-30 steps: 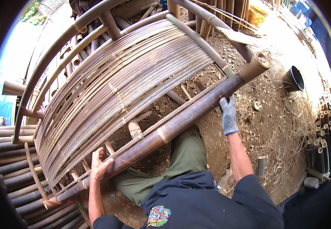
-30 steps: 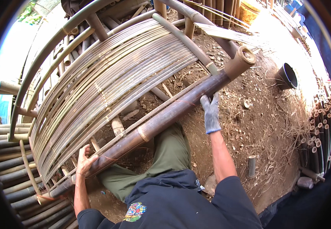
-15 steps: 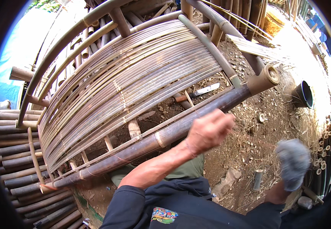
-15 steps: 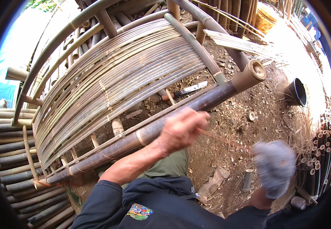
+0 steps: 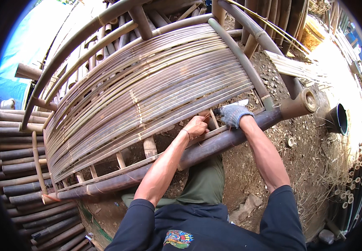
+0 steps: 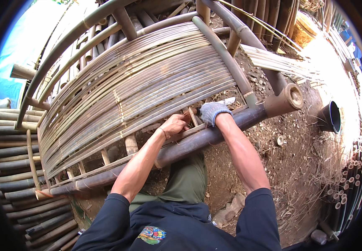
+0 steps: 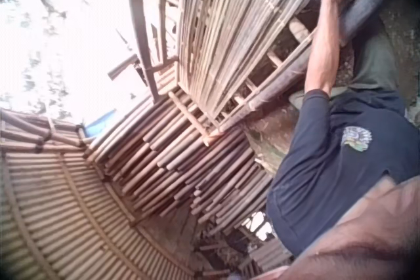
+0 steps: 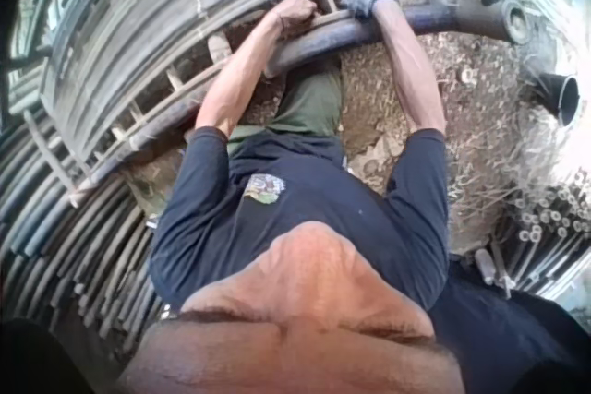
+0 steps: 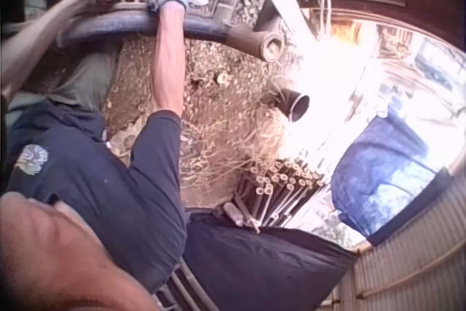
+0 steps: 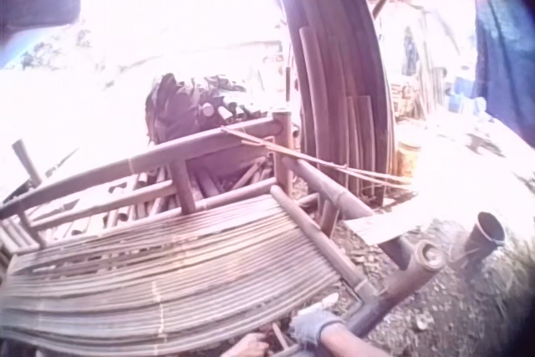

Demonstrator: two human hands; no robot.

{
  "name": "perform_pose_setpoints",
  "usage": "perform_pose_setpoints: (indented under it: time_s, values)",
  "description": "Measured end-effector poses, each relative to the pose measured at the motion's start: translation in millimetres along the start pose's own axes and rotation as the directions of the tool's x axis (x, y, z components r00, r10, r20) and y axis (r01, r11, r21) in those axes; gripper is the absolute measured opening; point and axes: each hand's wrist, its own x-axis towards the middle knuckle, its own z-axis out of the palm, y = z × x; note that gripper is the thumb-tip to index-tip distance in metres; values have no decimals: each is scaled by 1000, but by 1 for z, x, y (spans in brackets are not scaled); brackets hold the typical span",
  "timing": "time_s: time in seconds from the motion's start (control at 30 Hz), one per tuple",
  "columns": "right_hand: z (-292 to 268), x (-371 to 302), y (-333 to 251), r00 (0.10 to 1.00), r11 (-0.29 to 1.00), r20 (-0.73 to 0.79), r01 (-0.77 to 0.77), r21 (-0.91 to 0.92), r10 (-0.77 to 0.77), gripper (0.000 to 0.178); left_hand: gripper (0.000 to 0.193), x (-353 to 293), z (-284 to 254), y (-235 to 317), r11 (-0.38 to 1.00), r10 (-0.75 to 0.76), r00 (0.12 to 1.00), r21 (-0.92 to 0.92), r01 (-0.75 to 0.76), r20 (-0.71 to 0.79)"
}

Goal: The person sits on the ground and weaves thin bamboo strips into a larger bamboo frame using a red string. They wrap the string around the frame and weave the strips through the structure to secure them.

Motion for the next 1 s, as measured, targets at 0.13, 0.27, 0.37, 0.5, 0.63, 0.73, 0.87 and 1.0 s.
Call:
perform_pose_setpoints:
  time_s: [0.13, 0.27, 0.37, 0.5, 0.63, 0.73, 0.87, 1.0]
  values:
    - [12, 25, 3, 928, 937, 195, 275, 213, -317, 23, 19, 5, 7, 15, 991, -77, 996, -104, 80, 34]
    - [-8, -11, 8, 958, 887, -119, 286, 361, -261, 33, 16, -19, 9, 30, 978, -152, 965, 108, 178, -213]
    - [-71, -88, 0, 973, 278, -160, 110, 954, 165, 22, 21, -45, 4, 26, 997, -81, 952, -41, 72, -296]
    - [-75, -167, 40, 682, -385, -419, 705, 595, 600, 42, 20, -76, -15, 49, 945, -44, 991, -329, 1, -123]
    - [-49, -186, -14, 676, 858, -595, -111, 501, 435, 46, 21, -91, -24, 71, 916, 5, 997, -401, 26, 77]
    - [-47, -169, -89, 632, 979, -774, 125, 163, 48, 44, 22, -83, -15, 77, 928, 76, 984, -371, -10, 162]
    - [-15, -163, -74, 677, 781, -732, 417, 466, 75, 14, 32, -81, -7, 98, 963, 75, 983, -267, -28, 168]
    - [-17, -311, -40, 643, 82, -476, 543, 836, 600, 22, 72, -79, 2, 92, 994, 110, 988, 20, -109, -111]
